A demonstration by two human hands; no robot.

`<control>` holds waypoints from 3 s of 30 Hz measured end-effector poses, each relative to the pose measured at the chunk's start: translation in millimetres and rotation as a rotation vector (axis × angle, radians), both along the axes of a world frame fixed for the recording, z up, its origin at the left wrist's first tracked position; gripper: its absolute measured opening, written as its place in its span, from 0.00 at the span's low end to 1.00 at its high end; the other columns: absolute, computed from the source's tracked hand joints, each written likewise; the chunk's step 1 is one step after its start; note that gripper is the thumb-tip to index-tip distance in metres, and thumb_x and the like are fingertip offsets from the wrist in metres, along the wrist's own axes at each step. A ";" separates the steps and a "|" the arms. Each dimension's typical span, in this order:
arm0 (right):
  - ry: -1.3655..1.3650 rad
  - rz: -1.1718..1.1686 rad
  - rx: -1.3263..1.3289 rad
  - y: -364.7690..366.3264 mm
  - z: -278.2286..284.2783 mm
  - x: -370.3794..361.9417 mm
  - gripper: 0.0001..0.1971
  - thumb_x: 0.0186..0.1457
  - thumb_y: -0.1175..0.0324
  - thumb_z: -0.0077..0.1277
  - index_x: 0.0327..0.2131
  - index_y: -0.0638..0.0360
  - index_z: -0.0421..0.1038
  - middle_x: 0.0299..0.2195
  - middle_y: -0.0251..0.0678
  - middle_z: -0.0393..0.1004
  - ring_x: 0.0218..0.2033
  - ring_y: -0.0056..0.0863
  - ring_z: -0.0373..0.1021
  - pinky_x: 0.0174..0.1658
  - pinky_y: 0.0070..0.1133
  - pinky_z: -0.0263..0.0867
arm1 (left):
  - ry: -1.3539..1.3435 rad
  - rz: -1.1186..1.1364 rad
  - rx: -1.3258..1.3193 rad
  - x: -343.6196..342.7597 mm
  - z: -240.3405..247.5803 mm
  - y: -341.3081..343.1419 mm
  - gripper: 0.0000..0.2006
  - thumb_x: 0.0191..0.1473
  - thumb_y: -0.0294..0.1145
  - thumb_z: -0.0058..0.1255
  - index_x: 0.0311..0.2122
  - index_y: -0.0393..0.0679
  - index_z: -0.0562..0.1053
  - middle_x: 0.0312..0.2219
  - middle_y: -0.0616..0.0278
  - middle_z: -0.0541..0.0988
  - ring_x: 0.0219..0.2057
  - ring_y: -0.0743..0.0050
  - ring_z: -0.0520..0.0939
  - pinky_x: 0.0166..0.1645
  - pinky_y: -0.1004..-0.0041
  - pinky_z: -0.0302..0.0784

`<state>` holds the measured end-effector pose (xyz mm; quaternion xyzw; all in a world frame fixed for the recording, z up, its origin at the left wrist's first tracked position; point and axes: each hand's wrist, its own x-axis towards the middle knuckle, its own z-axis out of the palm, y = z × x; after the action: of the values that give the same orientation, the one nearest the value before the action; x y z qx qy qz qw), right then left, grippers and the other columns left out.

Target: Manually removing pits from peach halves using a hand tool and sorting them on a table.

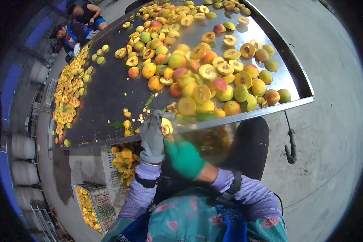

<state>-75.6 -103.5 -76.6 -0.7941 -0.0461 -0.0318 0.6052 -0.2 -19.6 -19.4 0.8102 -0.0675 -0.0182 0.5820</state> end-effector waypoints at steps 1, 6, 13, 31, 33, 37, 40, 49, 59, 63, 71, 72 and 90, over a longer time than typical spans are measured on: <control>-0.182 -0.083 -0.107 2.9 1.6 1.2 0.19 0.45 0.82 0.47 0.44 0.62 0.62 0.33 0.43 0.65 0.22 0.35 0.64 0.24 0.27 0.62 | 0.035 0.023 0.000 0.9 0.3 -1.3 0.12 0.55 0.32 0.36 0.38 0.36 0.70 0.30 0.53 0.76 0.31 0.61 0.77 0.39 0.70 0.71; -0.408 -0.174 -0.267 10.9 -7.5 6.5 0.12 0.50 0.78 0.45 0.40 0.62 0.63 0.26 0.35 0.65 0.20 0.27 0.62 0.22 0.22 0.59 | 0.159 0.060 -0.078 -0.6 3.9 -4.4 0.12 0.50 0.29 0.42 0.40 0.38 0.71 0.30 0.55 0.76 0.31 0.62 0.77 0.39 0.70 0.71; 0.067 -0.098 0.436 9.1 4.9 4.1 0.15 0.60 0.57 0.34 0.28 0.57 0.65 0.16 0.25 0.61 0.15 0.15 0.56 0.17 0.14 0.51 | -0.472 -0.610 0.763 26.9 9.2 8.6 0.10 0.45 0.26 0.47 0.36 0.39 0.71 0.29 0.58 0.75 0.30 0.62 0.77 0.35 0.73 0.71; 0.923 0.388 1.579 -37.4 19.1 -16.8 0.15 0.58 0.52 0.38 0.30 0.52 0.66 0.13 0.25 0.60 0.11 0.17 0.56 0.16 0.16 0.53 | 0.146 0.317 -0.030 1.5 -3.8 173.2 0.14 0.50 0.38 0.47 0.39 0.40 0.70 0.28 0.59 0.74 0.29 0.70 0.74 0.30 0.75 0.70; 1.025 0.072 1.264 -48.5 10.5 -26.9 0.16 0.58 0.52 0.39 0.31 0.55 0.68 0.18 0.30 0.66 0.14 0.21 0.61 0.17 0.18 0.58 | -0.272 0.308 0.802 7.4 2.2 158.0 0.08 0.47 0.29 0.52 0.33 0.38 0.73 0.32 0.54 0.75 0.36 0.66 0.76 0.40 0.69 0.71; 0.420 0.153 0.543 -64.5 -30.8 -25.3 0.19 0.56 0.53 0.40 0.35 0.61 0.68 0.25 0.41 0.71 0.22 0.33 0.68 0.23 0.25 0.64 | -0.645 -0.168 0.447 49.7 -5.5 3.5 0.16 0.42 0.35 0.56 0.38 0.43 0.71 0.36 0.51 0.74 0.36 0.57 0.76 0.41 0.64 0.71; 0.260 -0.191 0.518 -63.3 -25.4 -13.6 0.15 0.58 0.56 0.40 0.30 0.58 0.68 0.17 0.23 0.63 0.17 0.13 0.59 0.19 0.15 0.56 | -0.574 -0.487 0.896 62.1 -27.2 -41.7 0.19 0.40 0.39 0.57 0.39 0.45 0.70 0.36 0.51 0.74 0.36 0.52 0.75 0.40 0.63 0.72; -0.138 -0.169 -0.138 -36.2 19.1 6.6 0.15 0.58 0.59 0.40 0.36 0.63 0.65 0.19 0.50 0.67 0.22 0.47 0.67 0.23 0.32 0.60 | -0.363 -0.370 0.221 42.0 -12.6 0.7 0.12 0.44 0.29 0.51 0.37 0.41 0.71 0.34 0.58 0.75 0.35 0.60 0.75 0.42 0.67 0.69; -0.014 -0.354 0.154 23.1 -7.8 7.5 0.13 0.57 0.61 0.42 0.36 0.61 0.67 0.17 0.34 0.65 0.18 0.24 0.60 0.22 0.23 0.58 | -0.476 -0.091 0.323 7.1 -9.7 1.3 0.10 0.50 0.31 0.41 0.37 0.42 0.70 0.34 0.58 0.75 0.36 0.61 0.75 0.41 0.67 0.70; -0.087 -0.216 0.369 14.3 18.9 6.5 0.13 0.58 0.58 0.39 0.30 0.57 0.66 0.16 0.27 0.61 0.16 0.18 0.57 0.19 0.17 0.55 | -0.450 -0.198 0.387 9.9 -18.5 19.3 0.17 0.60 0.34 0.26 0.43 0.37 0.68 0.40 0.48 0.70 0.43 0.55 0.71 0.50 0.67 0.63; 0.262 0.135 0.843 2.8 47.8 0.0 0.20 0.60 0.50 0.31 0.25 0.54 0.61 0.14 0.26 0.58 0.13 0.16 0.54 0.15 0.14 0.51 | -0.141 -0.535 0.187 25.0 -6.0 36.0 0.21 0.59 0.41 0.30 0.52 0.37 0.60 0.47 0.56 0.67 0.49 0.66 0.67 0.54 0.67 0.58; 0.507 0.262 1.262 2.5 49.1 1.4 0.20 0.60 0.49 0.31 0.24 0.53 0.61 0.14 0.26 0.58 0.13 0.17 0.54 0.15 0.15 0.52 | -0.007 -0.520 -0.005 28.2 -9.6 32.7 0.21 0.59 0.41 0.32 0.52 0.38 0.60 0.48 0.56 0.67 0.50 0.64 0.66 0.56 0.67 0.56; 1.153 0.111 1.516 -36.5 -12.1 -16.3 0.20 0.57 0.48 0.38 0.24 0.53 0.64 0.12 0.27 0.61 0.11 0.19 0.58 0.12 0.14 0.54 | -0.052 0.028 0.627 15.3 37.2 79.3 0.13 0.42 0.35 0.56 0.33 0.40 0.73 0.31 0.50 0.75 0.33 0.59 0.77 0.36 0.64 0.72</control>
<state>-91.9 -140.0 -88.8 -0.0807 0.2545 0.3717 0.8891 15.1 59.7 17.8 0.9512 -0.0620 -0.0093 0.3022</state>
